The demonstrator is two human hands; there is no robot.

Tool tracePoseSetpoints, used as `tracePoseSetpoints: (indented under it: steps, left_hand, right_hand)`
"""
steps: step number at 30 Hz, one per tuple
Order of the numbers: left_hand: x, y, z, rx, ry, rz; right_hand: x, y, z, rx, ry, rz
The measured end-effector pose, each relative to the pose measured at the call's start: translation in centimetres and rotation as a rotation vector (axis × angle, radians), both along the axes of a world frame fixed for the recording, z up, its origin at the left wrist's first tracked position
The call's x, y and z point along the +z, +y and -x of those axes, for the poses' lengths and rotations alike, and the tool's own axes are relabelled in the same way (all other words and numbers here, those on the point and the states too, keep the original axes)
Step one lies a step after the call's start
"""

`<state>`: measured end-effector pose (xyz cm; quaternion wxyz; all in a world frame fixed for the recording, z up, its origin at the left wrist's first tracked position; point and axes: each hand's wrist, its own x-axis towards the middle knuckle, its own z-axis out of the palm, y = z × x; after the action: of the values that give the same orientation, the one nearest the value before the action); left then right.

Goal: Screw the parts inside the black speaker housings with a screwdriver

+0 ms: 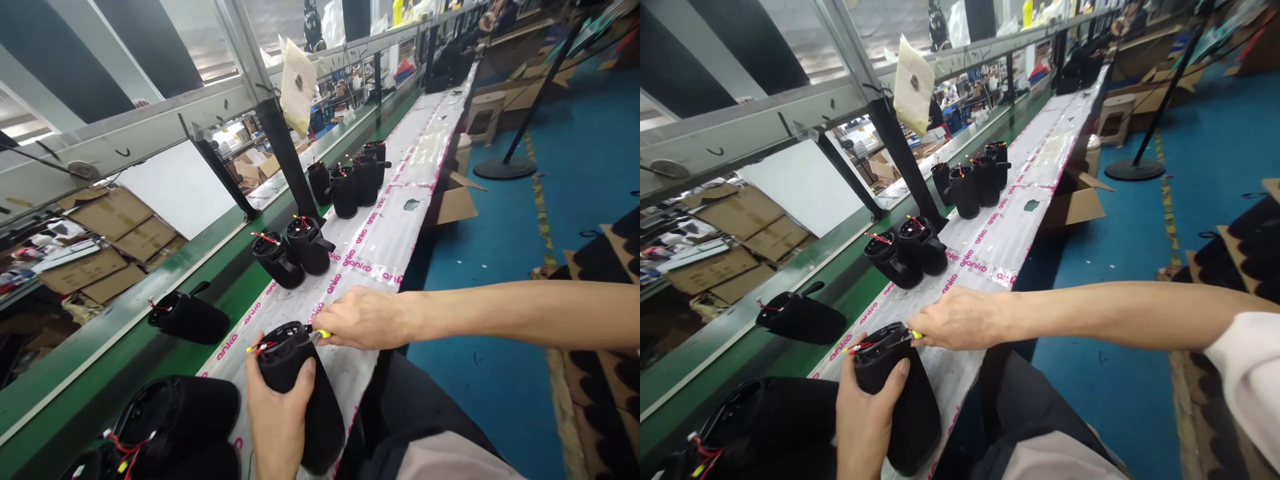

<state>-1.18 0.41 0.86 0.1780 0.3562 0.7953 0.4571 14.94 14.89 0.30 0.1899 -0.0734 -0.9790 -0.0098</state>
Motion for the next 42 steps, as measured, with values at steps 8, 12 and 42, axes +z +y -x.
tracePoseSetpoints:
  steps: [8, 12, 42]
  left_hand:
    - [0.1, 0.1, 0.7, -0.035, -0.035, 0.01]
    - [-0.1, 0.2, 0.9, -0.045, -0.064, -0.011]
    - [0.1, 1.1, 0.6, -0.182, 0.022, 0.054]
  right_hand:
    - [1.5, 0.2, -0.4, -0.013, -0.05, -0.276]
    - [1.6, 0.5, -0.1, 0.016, -0.041, -0.372]
    - [3.2, 2.1, -0.5, 0.097, -0.003, -0.718]
